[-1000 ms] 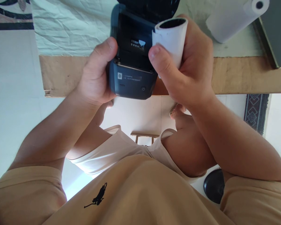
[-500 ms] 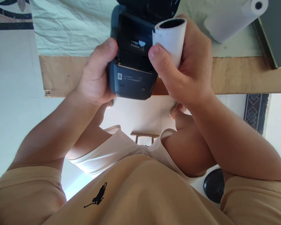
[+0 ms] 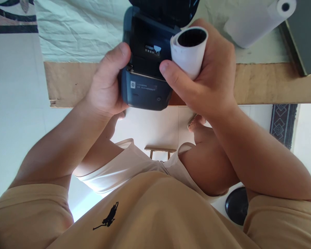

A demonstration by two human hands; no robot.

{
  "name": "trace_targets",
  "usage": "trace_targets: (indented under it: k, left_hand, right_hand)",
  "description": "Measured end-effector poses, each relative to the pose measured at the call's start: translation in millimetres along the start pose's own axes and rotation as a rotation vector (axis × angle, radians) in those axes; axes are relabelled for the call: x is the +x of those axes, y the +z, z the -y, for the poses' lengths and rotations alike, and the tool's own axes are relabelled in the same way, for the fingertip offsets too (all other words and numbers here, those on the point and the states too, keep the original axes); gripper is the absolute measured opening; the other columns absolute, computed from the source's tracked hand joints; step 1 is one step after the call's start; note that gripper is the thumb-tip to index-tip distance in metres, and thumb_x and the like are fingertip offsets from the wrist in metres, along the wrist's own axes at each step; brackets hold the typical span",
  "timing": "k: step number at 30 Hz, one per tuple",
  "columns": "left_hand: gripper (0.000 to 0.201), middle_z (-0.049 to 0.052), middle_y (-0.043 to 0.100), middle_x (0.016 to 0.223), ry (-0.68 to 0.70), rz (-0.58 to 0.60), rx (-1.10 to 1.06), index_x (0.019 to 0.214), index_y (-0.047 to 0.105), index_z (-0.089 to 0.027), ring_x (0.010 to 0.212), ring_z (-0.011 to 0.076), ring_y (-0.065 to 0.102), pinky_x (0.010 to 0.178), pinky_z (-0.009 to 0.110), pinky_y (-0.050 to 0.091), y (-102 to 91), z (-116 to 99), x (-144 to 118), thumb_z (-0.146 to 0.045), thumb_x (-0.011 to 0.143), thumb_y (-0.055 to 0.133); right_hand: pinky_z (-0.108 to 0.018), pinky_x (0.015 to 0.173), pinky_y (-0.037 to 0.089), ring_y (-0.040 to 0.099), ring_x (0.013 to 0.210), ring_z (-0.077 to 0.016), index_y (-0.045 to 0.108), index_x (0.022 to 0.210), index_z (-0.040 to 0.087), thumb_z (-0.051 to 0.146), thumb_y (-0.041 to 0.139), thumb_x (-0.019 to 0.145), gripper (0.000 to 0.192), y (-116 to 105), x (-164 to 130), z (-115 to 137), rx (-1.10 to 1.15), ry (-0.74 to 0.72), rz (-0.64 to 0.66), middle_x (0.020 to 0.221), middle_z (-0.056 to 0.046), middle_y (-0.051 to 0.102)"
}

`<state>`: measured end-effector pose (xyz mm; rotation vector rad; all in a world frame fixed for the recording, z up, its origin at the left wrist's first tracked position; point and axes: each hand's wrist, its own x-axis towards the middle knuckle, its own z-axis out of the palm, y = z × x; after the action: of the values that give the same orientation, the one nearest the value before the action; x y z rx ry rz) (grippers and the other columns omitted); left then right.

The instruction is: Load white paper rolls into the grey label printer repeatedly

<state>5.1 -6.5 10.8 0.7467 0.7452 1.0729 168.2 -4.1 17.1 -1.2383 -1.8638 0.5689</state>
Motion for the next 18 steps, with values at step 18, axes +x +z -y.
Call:
trace_targets:
  k: [18]
  left_hand:
    - [0.013,0.002,0.057,0.074,-0.019,0.047,-0.006,0.066,0.054,-0.027,0.064,0.0166,0.054,0.055,0.031,0.041,-4.8,0.1,1.9,-0.035,0.073,0.046]
  right_hand:
    - [-0.012,0.067,0.029,0.033,0.071,0.0072,0.044,0.089,0.012,0.043,0.038,0.075,0.034,-0.4,2.0,-3.9,-0.209,0.197,0.035,0.078,0.002,0.041]
